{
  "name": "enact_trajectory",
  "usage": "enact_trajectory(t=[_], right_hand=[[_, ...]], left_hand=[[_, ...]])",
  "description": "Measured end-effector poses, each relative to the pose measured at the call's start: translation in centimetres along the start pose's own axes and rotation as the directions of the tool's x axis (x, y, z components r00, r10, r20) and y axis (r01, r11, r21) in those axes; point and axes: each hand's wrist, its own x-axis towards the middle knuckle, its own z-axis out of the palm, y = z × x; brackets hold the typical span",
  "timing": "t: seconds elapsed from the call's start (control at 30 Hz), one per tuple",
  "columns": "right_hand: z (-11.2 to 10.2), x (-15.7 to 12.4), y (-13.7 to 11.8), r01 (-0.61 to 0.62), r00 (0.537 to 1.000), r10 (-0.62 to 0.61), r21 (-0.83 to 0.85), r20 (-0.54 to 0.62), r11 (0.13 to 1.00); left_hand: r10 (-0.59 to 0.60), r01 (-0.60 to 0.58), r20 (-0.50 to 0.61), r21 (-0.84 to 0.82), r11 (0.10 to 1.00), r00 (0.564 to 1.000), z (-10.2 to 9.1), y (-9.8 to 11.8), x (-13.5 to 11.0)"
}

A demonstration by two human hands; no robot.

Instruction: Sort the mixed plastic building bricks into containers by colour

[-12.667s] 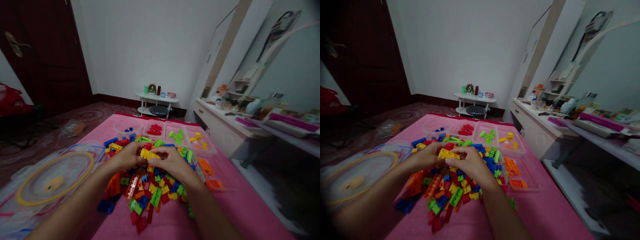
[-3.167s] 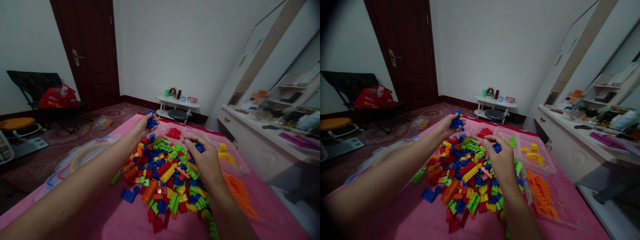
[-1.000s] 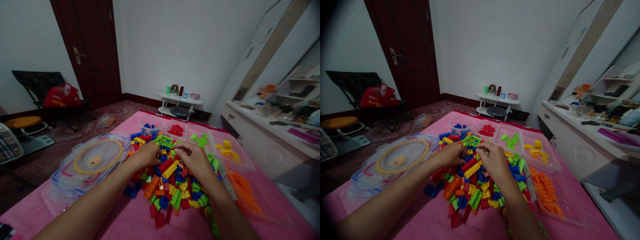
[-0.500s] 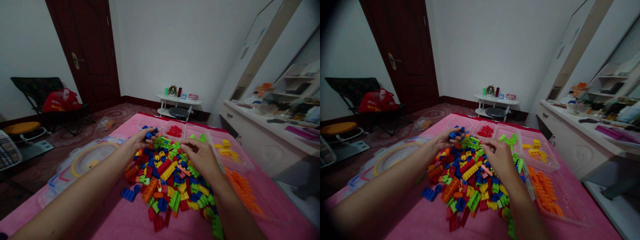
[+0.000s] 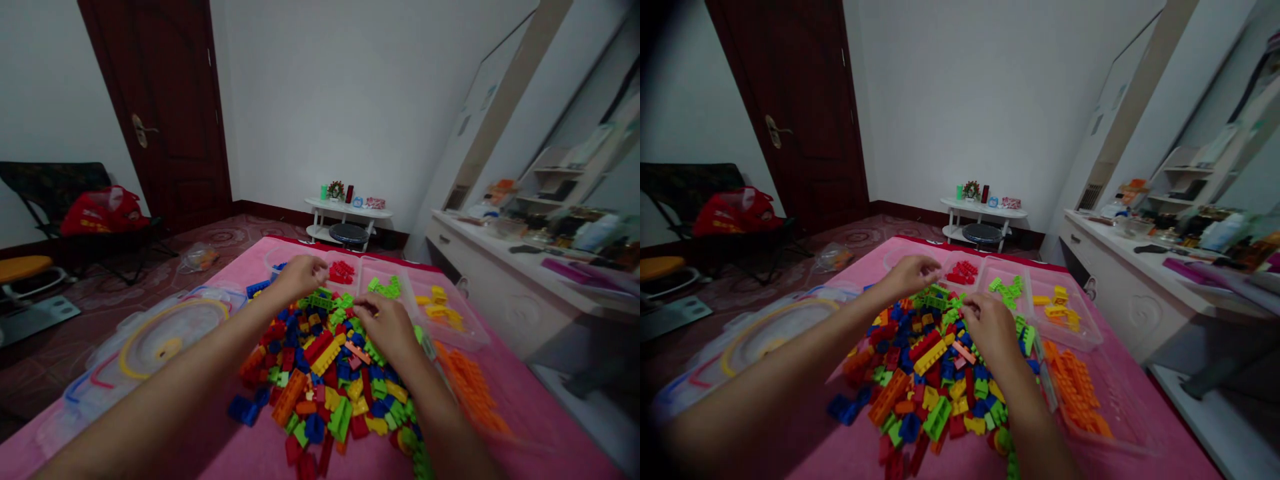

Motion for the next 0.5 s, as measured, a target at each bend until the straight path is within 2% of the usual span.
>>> enact_trajectory(t=[0.03,0.07,0.2,0.3,0.37,0.5], right_hand=[[0.6,-0.1,0.3,-0.003,1.0,0.004,-0.046,0.021,0.999],[1.3,-0.2,0.6,-0.002,0.999,0.005,-0.079,0.039,0.997],[3.2,-0.8,1.7,0.042,0.996,-0.033,-0.121,0.078,0.992],[3.7,-1.1,1.8,0.056,0.995,-0.043,-0.151,0.088,0.987],[3.6,-1.2,1.5,0.059,0.995,-0.044,-0.174,0.09,0.983],[3.5,-1.2,1.0,0.068,0.992,-0.048,-0.178,0.113,0.982]], left_hand=[[0.041,-0.041,0.136,-0.001,0.999,0.99,0.3,1.0,-1.1],[0.07,-0.074,0.221,0.012,0.997,0.973,0.5,1.8,-2.1],[0.108,-0.128,0.404,0.023,0.991,0.908,-0.1,3.4,-5.2],[0.201,-0.204,0.529,-0.053,0.978,0.825,-0.4,3.1,-6.4],[0.235,-0.22,0.565,-0.095,0.971,0.791,-0.2,2.9,-6.9],[0.233,-0.193,0.549,-0.131,0.973,0.803,0.8,2.5,-7.0]])
